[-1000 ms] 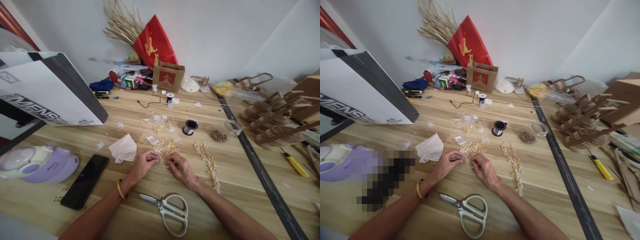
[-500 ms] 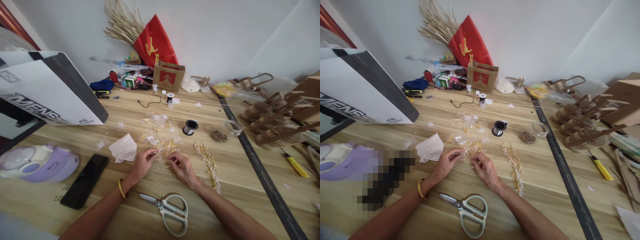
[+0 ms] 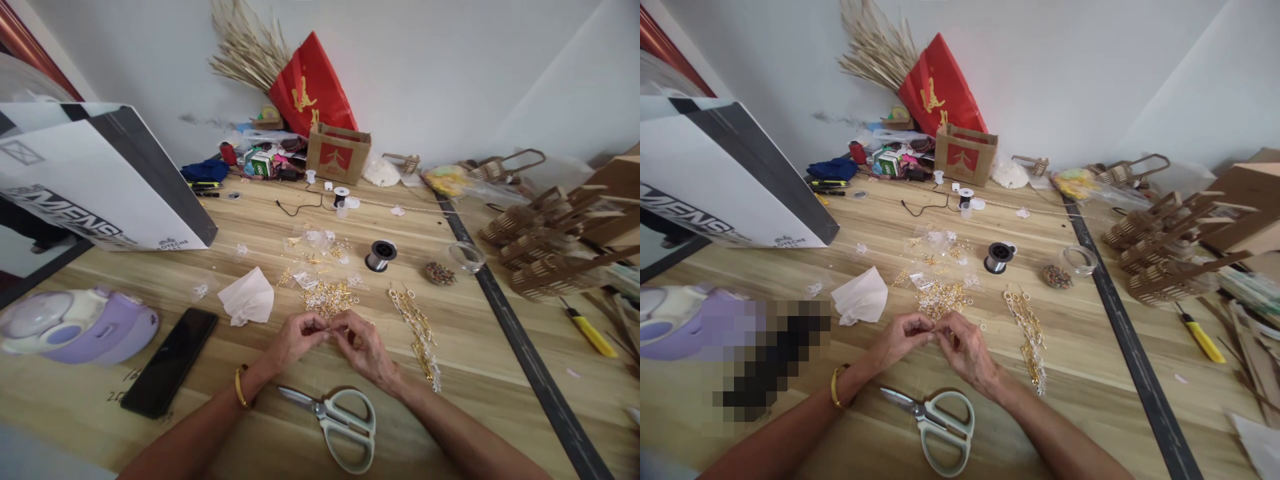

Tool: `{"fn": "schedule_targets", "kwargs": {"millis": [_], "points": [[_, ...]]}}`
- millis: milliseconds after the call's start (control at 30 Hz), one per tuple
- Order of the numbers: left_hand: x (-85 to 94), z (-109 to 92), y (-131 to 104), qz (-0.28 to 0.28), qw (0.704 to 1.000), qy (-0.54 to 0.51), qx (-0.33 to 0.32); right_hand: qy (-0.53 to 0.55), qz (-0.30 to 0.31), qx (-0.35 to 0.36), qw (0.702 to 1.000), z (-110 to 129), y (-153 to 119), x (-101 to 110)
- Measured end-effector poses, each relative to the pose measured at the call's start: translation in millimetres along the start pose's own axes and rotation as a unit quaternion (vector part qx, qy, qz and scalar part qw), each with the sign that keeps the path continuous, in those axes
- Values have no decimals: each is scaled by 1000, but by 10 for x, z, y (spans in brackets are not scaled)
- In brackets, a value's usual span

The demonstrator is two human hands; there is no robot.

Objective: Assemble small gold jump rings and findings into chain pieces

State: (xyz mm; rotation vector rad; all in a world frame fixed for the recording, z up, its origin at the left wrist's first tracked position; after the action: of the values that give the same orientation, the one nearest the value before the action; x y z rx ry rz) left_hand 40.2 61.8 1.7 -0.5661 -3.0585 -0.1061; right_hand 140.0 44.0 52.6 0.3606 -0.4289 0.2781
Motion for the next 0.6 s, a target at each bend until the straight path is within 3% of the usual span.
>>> {"fn": "schedule_targets", "kwargs": {"millis": [333,467,600], "points": [[44,-10,-13,6,999,31,7,-5,-3,-31,1000,-85,16,11],[53,25,-11,3,999,20,28,-2,20,-34,999,-84,13,-24],[59,-10,-3,2,999,47,10,-20,39,-24,999,-52,2,-63]]}}
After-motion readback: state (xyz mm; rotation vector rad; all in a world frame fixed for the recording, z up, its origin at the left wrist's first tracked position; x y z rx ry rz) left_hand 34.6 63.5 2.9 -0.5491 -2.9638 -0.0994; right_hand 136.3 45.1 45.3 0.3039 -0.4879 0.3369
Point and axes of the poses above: each hand's wrist, its own y-axis towards the middle knuckle, its own x-axis out of the back of the hand, z = x × y, the point moved 10 cm from there along y, towards the middle knuckle, and after that the axes turned 9 degrees about -x, right-handed, at the moved point
